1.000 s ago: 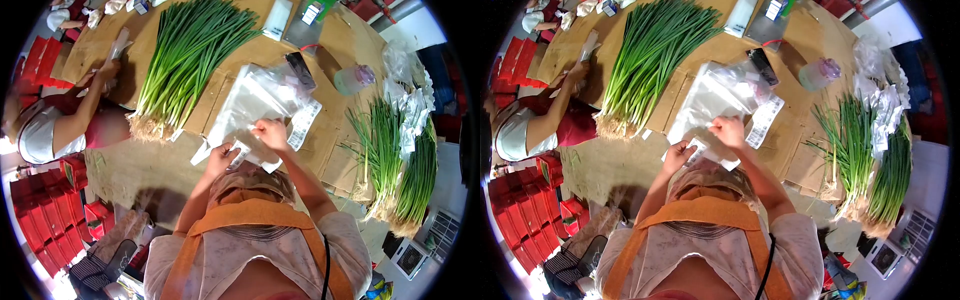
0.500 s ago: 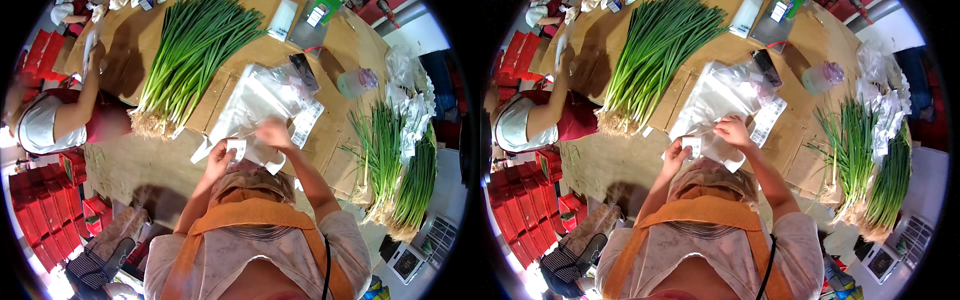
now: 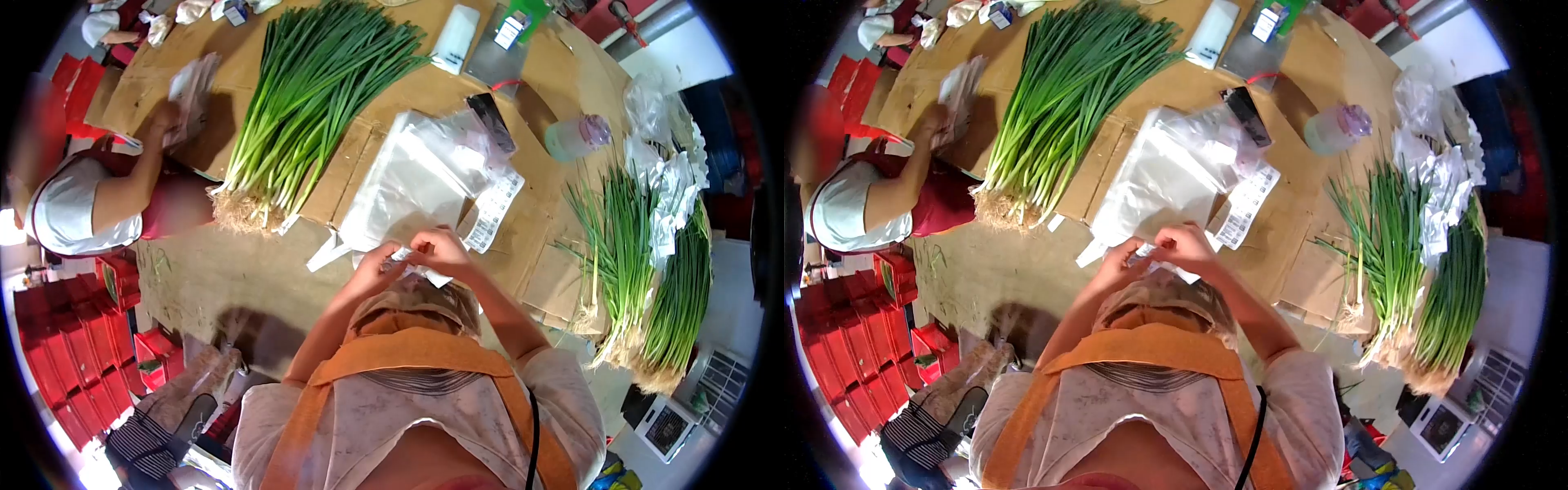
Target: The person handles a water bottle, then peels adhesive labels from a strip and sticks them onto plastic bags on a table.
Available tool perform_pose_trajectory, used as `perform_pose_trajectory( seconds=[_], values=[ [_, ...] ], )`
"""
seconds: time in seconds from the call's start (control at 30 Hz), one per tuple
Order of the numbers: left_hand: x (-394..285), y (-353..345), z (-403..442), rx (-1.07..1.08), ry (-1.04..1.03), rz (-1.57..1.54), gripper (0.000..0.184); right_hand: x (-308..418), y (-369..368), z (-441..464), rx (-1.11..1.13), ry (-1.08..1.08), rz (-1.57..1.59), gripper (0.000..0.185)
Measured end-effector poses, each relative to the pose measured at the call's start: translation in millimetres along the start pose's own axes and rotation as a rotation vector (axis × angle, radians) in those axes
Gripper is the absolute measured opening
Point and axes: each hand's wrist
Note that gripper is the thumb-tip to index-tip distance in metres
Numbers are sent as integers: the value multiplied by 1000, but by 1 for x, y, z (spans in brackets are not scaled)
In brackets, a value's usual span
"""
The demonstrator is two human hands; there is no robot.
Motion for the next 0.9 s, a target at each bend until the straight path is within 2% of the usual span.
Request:
perform_pose_trajectory(
  seconds=[0.07,0.1,0.2,0.23,0.27,0.33,0.4,0.47,0.53,0.6,0.67,0.7,0.8,0.87,0.9],
  values=[
    [-6,9,-2,33,81,120,10,-9,-9,2,-20,-94,194,11],
    [-7,7,-2,-46,70,34,9,-12,-13,4,-29,-143,296,12],
    [16,20,-5,-100,191,28,14,-23,-13,21,-295,-26,237,15],
    [14,24,-6,-98,116,161,21,-27,-2,30,-312,-63,156,17],
    [17,26,-8,-118,108,127,21,-27,8,33,-350,-112,-25,17],
    [25,28,-13,-150,93,59,22,-64,8,38,-311,-75,-774,33],
    [11,22,-15,-199,60,-108,23,-93,2,36,-531,49,-715,44],
    [11,22,-21,-238,-20,-143,24,-106,-6,33,-549,104,-688,52],
    [19,25,-22,-249,-113,-63,26,-78,-3,29,-393,88,-710,58],
    [15,23,-25,-267,-105,-35,28,-100,-21,25,-440,249,-532,32],
    [15,21,-27,-277,-61,-47,29,-113,-24,16,-417,286,-808,20],
    [20,21,-26,-277,-48,-59,28,-118,-22,18,-433,249,-599,12],
    [17,18,-24,-246,3,-63,20,-97,6,30,-141,130,-265,9],
    [8,16,-23,-239,33,-27,16,-109,36,29,-633,-131,52,12],
    [7,17,-25,-238,60,-12,14,-114,51,28,-898,-192,238,17]
  ],
)
Point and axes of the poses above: each hand's wrist, its own z-axis towards the middle knuckle, its own y-axis out of the back of the hand, x = y × z, and after that the axes turned 4 degrees about -z, right-handed
